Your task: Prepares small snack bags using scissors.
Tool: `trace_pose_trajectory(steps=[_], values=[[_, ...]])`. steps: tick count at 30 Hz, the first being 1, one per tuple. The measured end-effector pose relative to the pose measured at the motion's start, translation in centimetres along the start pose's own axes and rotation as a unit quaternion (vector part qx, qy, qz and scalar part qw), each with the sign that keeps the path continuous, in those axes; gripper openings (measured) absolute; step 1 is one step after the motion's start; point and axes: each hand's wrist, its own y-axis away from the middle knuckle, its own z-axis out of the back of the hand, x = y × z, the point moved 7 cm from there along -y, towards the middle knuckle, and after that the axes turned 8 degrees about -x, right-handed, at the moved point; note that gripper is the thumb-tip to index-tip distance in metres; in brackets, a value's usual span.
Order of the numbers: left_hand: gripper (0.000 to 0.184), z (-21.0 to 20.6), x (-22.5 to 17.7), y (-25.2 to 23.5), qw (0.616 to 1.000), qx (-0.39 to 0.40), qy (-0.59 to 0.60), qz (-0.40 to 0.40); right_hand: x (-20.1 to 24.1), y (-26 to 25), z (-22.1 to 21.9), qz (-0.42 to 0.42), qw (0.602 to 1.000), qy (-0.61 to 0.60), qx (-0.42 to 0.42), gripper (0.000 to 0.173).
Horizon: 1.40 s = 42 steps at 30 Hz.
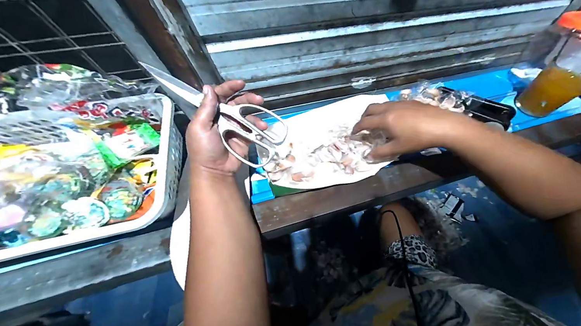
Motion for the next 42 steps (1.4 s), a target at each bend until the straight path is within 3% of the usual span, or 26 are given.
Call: trace_pose_trajectory(steps=[3,6,9,13,21,24,26,30,33,35,38,42], values=[[0.058,0.1,0.0,0.1,1.0,-0.006,0.005,0.0,-0.2,-2.0,-2.8,-0.027,0.999,0.043,0.011,0.063],[0.057,0.1,0.1,0.1,1.0,-0.014,0.005,0.003,-0.1,-3.6,-2.9,-0.032,0.998,0.053,-0.021,0.037],[0.056,0.0,0.2,0.0,1.0,-0.003,0.006,0.005,0.1,-4.7,-0.7,-0.016,0.998,0.022,-0.056,0.021],[0.056,0.1,0.4,-0.1,1.0,0.009,-0.002,0.003,-0.2,-5.1,4.7,-0.017,0.987,-0.114,-0.113,0.009],[0.057,0.1,0.3,-0.2,1.0,0.003,0.005,0.003,-0.3,-4.5,6.9,-0.039,0.982,-0.162,-0.089,0.01],[0.057,0.1,0.4,-0.2,1.0,0.002,0.003,0.007,-0.3,-4.4,6.2,-0.054,0.957,-0.27,-0.097,0.023],[0.057,0.0,0.4,-0.1,1.0,-0.003,0.002,0.008,-0.3,-4.3,6.0,-0.048,0.956,-0.277,-0.081,0.034],[0.057,0.1,0.3,-0.1,1.0,-0.002,-0.008,0.007,-1.1,-3.2,4.8,-0.029,0.996,-0.08,-0.026,0.034],[0.057,0.0,0.2,-0.1,1.0,0.004,-0.008,0.006,-2.1,-1.9,0.7,-0.056,0.995,0.026,0.084,0.06],[0.056,-0.1,0.2,-0.1,1.0,0.004,-0.009,0.005,-2.7,-1.9,-1.7,-0.065,0.988,0.081,0.114,0.068],[0.057,0.0,0.4,-0.1,1.0,0.005,-0.006,0.009,-2.9,-2.7,-2.5,-0.062,0.992,0.089,0.068,0.057],[0.057,0.0,0.4,-0.1,1.0,0.008,-0.012,0.003,-4.4,-3.9,0.2,-0.022,0.994,-0.095,-0.039,0.015]])
